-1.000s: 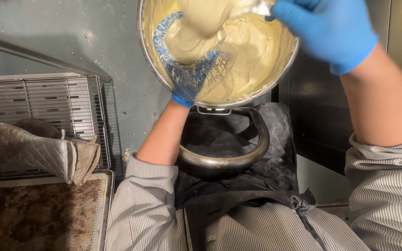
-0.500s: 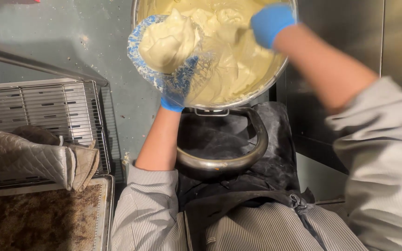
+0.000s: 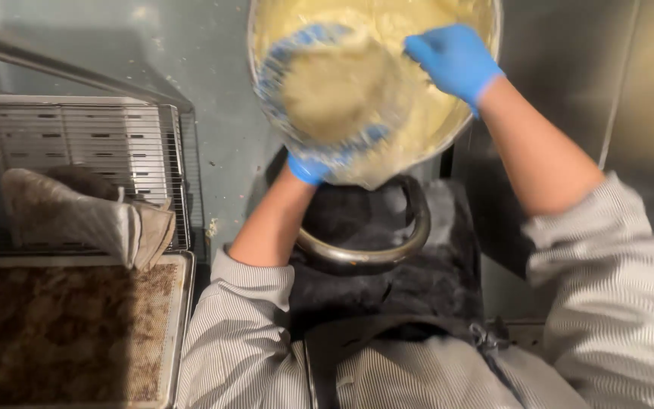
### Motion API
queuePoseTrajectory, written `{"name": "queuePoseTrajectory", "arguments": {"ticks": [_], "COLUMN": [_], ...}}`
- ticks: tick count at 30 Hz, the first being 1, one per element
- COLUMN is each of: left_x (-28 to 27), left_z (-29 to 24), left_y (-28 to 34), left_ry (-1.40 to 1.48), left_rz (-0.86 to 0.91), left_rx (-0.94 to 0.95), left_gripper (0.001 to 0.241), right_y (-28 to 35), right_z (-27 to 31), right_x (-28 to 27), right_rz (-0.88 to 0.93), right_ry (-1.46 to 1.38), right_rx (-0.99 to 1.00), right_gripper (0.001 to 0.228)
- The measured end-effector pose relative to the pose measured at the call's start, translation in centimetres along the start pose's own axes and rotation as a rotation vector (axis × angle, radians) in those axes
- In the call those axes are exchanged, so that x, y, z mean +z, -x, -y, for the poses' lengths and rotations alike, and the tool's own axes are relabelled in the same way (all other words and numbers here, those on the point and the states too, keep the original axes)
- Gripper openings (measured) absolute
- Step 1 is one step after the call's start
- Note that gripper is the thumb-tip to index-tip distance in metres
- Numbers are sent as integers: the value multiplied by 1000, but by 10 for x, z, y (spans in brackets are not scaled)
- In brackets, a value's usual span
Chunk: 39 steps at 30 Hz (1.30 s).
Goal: Piping white icing crosses onto hot cross buns on a baking tray.
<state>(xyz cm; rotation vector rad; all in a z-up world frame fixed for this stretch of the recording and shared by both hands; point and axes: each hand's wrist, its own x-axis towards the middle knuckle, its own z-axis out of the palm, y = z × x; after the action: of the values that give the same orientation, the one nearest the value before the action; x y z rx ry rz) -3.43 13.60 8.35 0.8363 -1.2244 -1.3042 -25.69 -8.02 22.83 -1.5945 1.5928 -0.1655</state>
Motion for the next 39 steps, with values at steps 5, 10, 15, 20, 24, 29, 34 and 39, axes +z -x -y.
{"name": "queuePoseTrajectory", "arguments": {"ticks": [5, 10, 15, 20, 24, 29, 34, 39], "left_x": [34, 63, 81, 101, 126, 159, 157, 126], "left_z": [-109, -228, -352, -478, -515, -570, -609, -661], "left_y": [-29, -42, -78, -97, -93, -86, -87, -50], "left_ry": [-51, -130, -259, -325, 6, -147, -187, -458], "left_rz": [-33, -53, -125, -164, -311, -492, -573, -540], "left_rx": [-10, -5, 85, 185, 168, 256, 154, 203], "left_gripper": [62, 62, 63, 67, 58, 26, 23, 28], "right_y": [103, 190, 256, 302, 298, 299, 292, 325], "right_z": [67, 101, 211, 264, 241, 269, 301, 333], "right_x": [-40, -106, -201, -252, -274, -266, -232, -162], "right_rz": [359, 353, 441, 554, 428, 52, 607, 387], "right_ry": [-1082, -996, -1467, -1434, -1201, -870, -610, -494], "right_rx": [122, -199, -276, -236, -467, -900, -1080, -1163], "right_gripper": [40, 23, 19, 15, 15, 41, 99, 51]}}
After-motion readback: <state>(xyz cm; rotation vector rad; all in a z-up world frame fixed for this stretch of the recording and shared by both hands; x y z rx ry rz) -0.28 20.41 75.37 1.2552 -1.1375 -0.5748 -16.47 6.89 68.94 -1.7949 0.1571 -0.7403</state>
